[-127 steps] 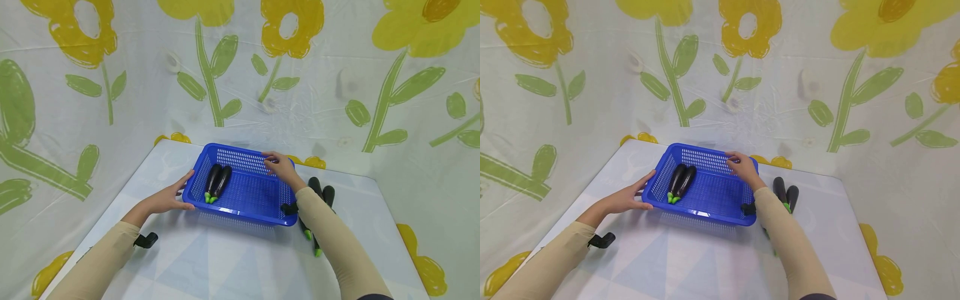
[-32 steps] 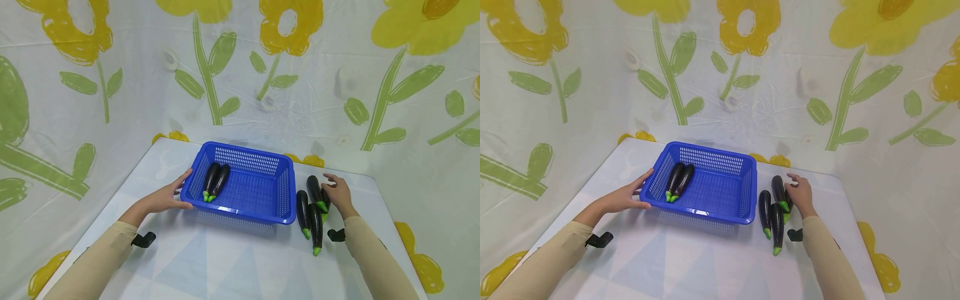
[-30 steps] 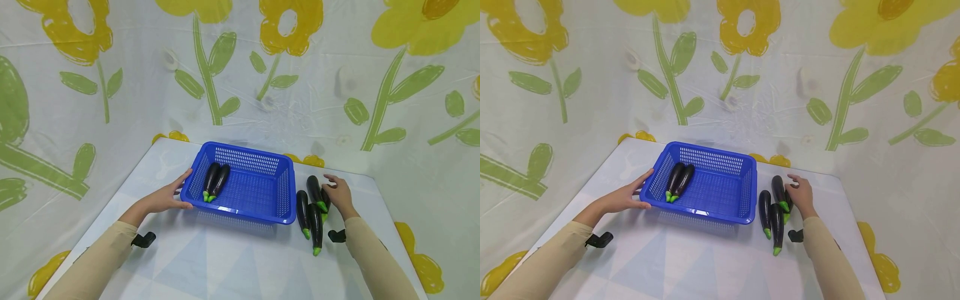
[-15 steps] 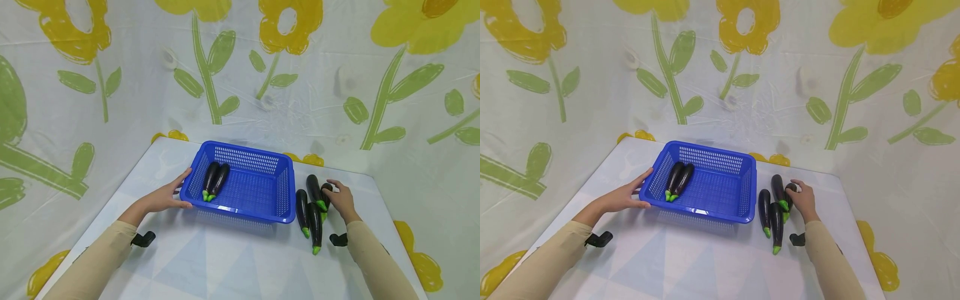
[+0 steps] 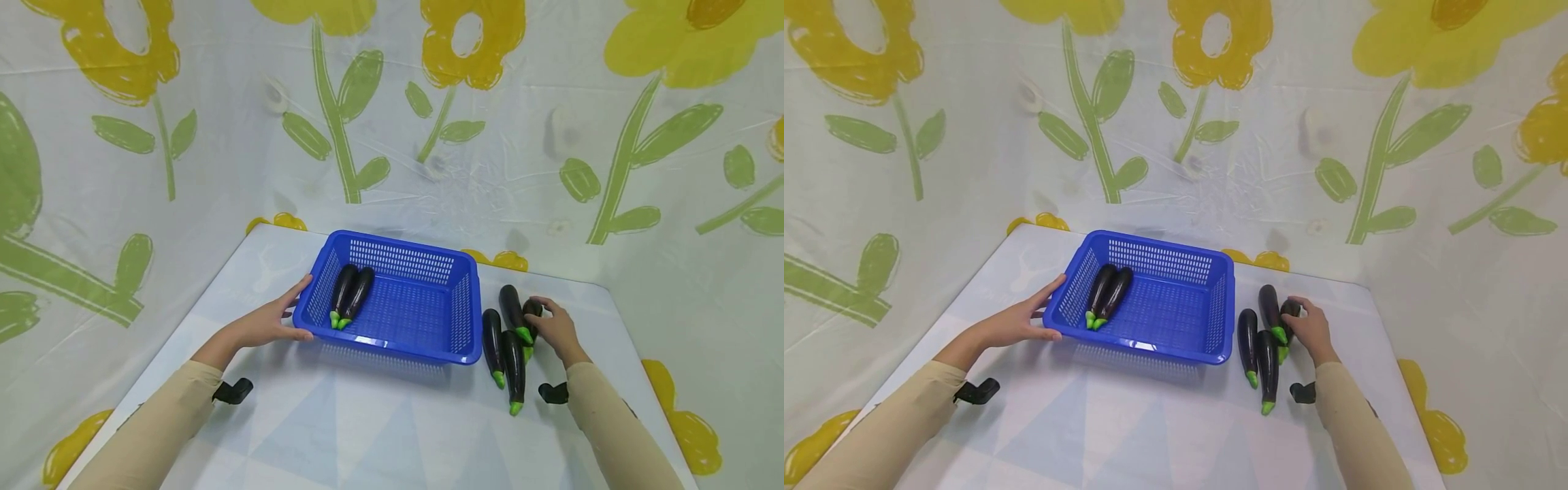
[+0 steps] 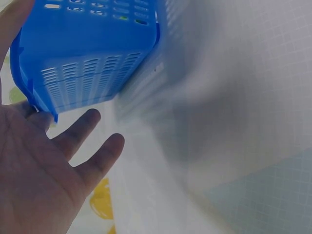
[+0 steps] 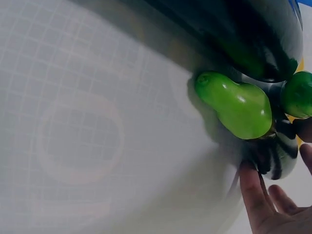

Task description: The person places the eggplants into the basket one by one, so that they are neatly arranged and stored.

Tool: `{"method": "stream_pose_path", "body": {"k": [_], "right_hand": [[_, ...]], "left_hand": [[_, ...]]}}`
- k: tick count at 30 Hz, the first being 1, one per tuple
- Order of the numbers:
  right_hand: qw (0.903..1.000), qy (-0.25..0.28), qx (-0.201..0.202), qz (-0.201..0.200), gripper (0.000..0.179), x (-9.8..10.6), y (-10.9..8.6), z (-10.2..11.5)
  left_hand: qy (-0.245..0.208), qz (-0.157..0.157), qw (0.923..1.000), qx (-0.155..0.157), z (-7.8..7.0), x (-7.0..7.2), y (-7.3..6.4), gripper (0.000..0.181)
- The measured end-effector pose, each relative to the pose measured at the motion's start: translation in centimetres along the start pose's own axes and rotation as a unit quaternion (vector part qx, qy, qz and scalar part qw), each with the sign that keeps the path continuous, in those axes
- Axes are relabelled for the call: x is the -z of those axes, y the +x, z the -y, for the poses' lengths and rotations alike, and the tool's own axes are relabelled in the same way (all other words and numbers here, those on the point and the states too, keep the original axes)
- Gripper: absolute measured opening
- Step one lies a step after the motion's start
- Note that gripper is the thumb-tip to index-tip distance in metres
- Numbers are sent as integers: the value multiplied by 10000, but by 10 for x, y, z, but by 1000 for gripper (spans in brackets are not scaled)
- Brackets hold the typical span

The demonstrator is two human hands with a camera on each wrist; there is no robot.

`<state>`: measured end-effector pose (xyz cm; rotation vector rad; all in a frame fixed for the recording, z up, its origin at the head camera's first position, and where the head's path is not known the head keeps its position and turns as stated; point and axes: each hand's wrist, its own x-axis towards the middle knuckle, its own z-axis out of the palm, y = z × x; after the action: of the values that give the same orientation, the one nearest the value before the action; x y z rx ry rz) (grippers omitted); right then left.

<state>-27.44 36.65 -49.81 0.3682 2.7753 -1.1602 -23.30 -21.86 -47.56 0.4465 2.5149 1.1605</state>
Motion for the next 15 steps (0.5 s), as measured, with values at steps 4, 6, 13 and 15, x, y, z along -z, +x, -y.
{"method": "stream_pose_path", "body": {"k": [4,6,13,15], "right_hand": [[9999,88,-31,93,56,-1,-1,-1],[9999,111,-42,109,55,-1,-2,-1],[9999,103,9,66,53,1,-4,-1],[10000,39,35,-5,52,1,-4,-2]], "left_hand": [[45,-13,10000,16,-1,0,0,108],[50,-19,10000,15,-2,0,0,108],[108,-20,9999,81,-1,-1,0,108],[102,-25,9999,73,-1,-1,0,108]]}}
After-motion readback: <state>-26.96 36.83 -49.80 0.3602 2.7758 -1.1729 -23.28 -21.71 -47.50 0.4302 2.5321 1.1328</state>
